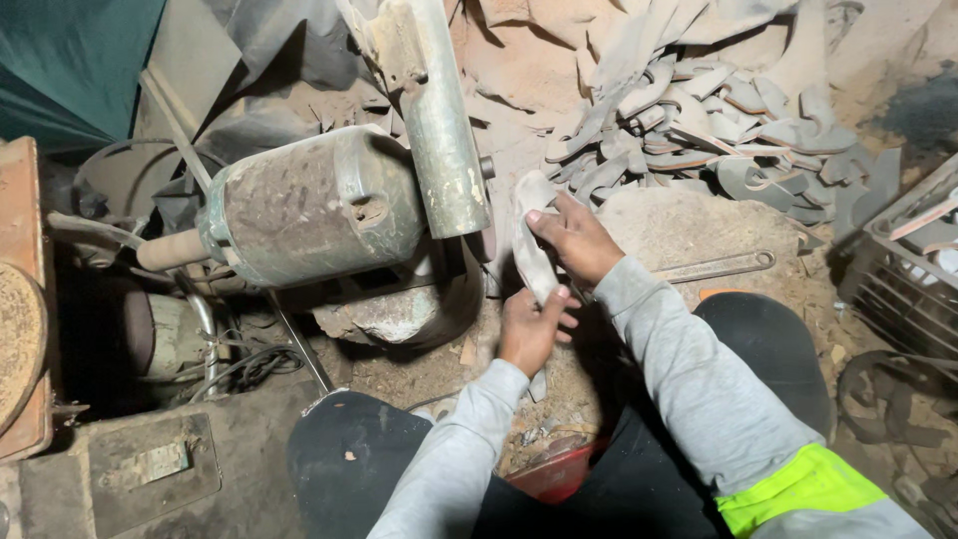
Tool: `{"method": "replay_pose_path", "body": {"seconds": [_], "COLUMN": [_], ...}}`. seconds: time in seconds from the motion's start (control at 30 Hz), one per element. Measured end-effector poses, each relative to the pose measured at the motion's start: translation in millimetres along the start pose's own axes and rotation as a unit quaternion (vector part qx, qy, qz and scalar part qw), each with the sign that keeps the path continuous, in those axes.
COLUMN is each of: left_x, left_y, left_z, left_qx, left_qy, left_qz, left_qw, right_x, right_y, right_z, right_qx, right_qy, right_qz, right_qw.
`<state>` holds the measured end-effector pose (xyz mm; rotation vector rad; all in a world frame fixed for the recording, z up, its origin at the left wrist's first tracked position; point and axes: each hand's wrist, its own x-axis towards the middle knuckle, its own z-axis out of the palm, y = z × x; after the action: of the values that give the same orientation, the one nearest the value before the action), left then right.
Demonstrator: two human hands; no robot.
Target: The person sits on the floor and uses a bench grinder to smooth the edges of small, curved sole pieces. They hold each piece with both hands, rotate it to grind different edges, and place finished pieces into a nearby pile.
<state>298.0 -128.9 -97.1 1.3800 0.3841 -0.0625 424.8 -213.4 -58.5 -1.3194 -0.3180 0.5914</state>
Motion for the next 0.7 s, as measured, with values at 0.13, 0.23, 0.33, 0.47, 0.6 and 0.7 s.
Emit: {"method": "replay_pose_path", "body": {"seconds": [0.13,0.23,0.33,0.47,0.6,0.7], "left_x": [3,2,-1,-3,-1,4], "left_y": [2,6,10,19,25,25], "left_z": [-1,-6,-8,-12,-16,-19], "left_qx": [-0.096,-0.143,-0.170,-0.183,-0.192,-0.197], "left_qy": [-0.044,-0.060,-0.059,-0.073,-0.079,-0.082], "left_qz": [0.013,0.018,0.011,0.014,0.029,0.034], "left_qw": [0.994,0.988,0.984,0.980,0.978,0.976], "right_x": [1,3,8,12,16,21], "right_y": [-7,-11,-14,-17,-21,-24], "right_z": [12,17,21,25,27,29], "right_qx": [-0.099,-0.204,-0.216,-0.256,-0.212,-0.218], "right_qy": [0.004,-0.002,-0.016,0.001,-0.002,0.010], "right_qz": [-0.008,-0.051,-0.070,-0.099,-0.098,-0.093], "right_qw": [0.995,0.978,0.974,0.961,0.972,0.972]}}
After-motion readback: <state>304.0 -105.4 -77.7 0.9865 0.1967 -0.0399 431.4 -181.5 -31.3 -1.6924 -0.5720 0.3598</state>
